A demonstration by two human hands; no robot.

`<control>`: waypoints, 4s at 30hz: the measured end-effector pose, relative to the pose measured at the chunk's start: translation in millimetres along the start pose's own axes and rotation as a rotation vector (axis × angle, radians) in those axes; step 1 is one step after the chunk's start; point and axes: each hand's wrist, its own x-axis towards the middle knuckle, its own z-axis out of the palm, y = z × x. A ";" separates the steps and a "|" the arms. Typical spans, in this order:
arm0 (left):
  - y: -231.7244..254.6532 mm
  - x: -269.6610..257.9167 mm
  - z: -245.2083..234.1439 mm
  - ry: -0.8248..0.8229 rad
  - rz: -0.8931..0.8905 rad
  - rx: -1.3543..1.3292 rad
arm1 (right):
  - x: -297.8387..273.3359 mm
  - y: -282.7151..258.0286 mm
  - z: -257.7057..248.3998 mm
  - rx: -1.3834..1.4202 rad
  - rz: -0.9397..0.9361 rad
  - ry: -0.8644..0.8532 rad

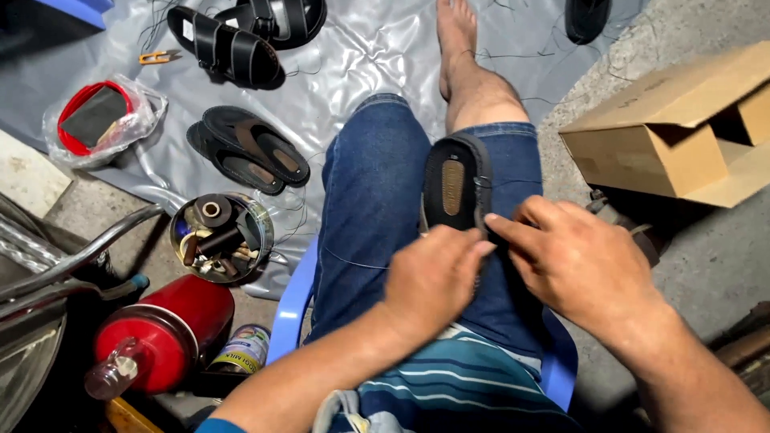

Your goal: Hand-sewing the sole of a sandal to the upper part using a needle and thread.

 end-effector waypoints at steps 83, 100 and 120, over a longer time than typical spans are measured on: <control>-11.9 11.9 -42.0 -0.229 0.319 0.128 | -6.1 -10.5 41.0 0.387 0.267 0.226; 10.7 33.7 -87.6 -0.535 0.102 0.493 | -2.2 12.4 39.5 0.542 0.093 0.684; 3.4 56.5 -96.7 -0.700 0.121 0.121 | 16.6 16.7 29.2 0.942 0.164 0.317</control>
